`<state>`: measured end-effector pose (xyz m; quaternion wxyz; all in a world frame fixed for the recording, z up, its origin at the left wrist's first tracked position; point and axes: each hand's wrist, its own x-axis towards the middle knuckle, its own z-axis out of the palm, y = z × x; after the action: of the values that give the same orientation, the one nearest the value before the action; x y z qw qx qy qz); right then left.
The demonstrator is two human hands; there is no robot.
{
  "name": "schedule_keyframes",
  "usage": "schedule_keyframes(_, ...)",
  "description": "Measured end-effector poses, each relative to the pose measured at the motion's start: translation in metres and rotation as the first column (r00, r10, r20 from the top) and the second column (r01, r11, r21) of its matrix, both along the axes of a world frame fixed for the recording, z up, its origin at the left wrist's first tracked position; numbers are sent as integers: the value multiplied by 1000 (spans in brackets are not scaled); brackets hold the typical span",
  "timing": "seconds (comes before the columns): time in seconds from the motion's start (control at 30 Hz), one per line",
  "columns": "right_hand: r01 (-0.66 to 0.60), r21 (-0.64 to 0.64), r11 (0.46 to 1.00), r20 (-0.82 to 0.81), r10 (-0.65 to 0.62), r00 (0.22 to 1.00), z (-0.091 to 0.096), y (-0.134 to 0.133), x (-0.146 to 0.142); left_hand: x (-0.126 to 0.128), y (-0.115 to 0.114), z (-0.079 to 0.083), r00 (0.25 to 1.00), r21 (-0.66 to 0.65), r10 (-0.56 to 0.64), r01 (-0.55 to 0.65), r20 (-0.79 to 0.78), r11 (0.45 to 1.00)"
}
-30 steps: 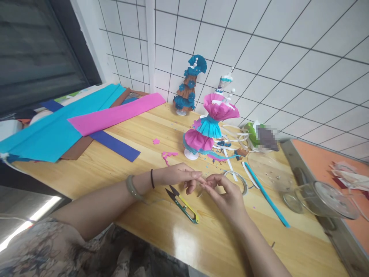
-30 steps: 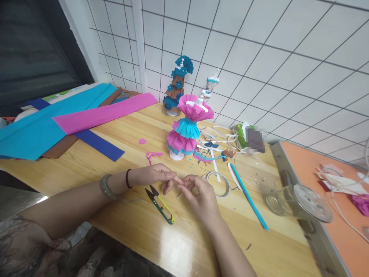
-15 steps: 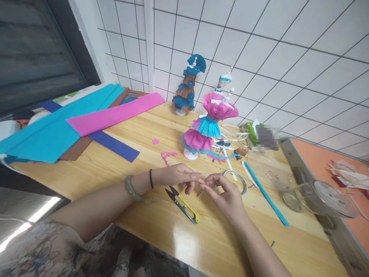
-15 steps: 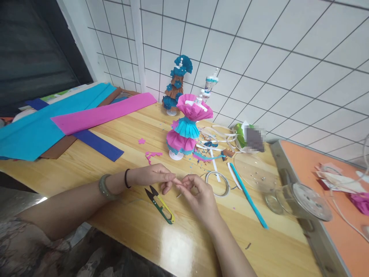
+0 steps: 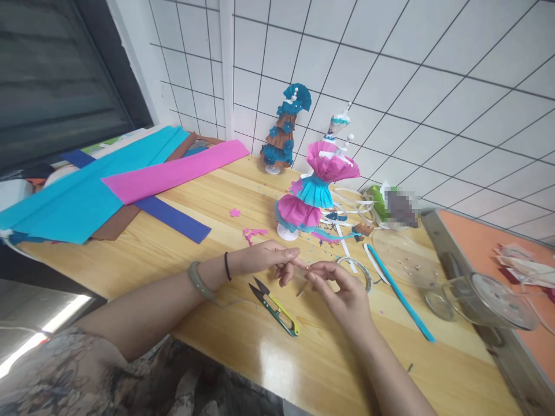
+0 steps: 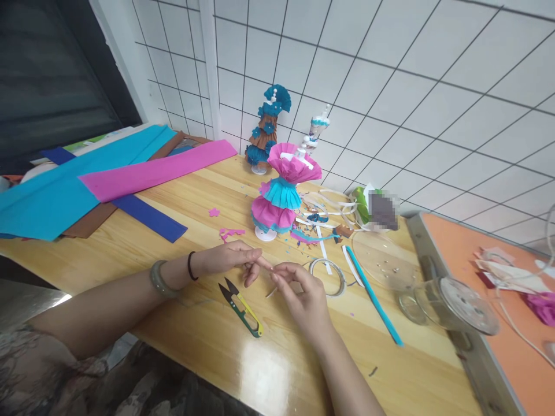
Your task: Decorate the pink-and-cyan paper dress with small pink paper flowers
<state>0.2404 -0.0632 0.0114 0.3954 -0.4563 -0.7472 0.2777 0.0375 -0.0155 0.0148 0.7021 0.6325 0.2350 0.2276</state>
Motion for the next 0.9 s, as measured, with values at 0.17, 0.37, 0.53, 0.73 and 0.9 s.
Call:
schedule_keyframes(0.17,-48,308,950,216,-21,976,-5,3,3,3,0,-3,1000,-47,-20,20,3,999)
schedule_keyframes(0.37,-107,365,925,281,1,960,1,2,1,2,1,-6,997,-141,46,-37,58,989)
schedule_keyframes(0.53,-39,333,942,185,-25,982,3,3,-2,0,2,-6,984,-180,126,-102,125,978)
schedule_keyframes(0.73,159,215,964,78,-179,981,13,9,4,0,7,5,895,-245,338,-272,291,931)
schedule_keyframes(0.9,193,259,946,90,-223,971,39,20,1,2,15,23,807,-367,451,-316,381,875)
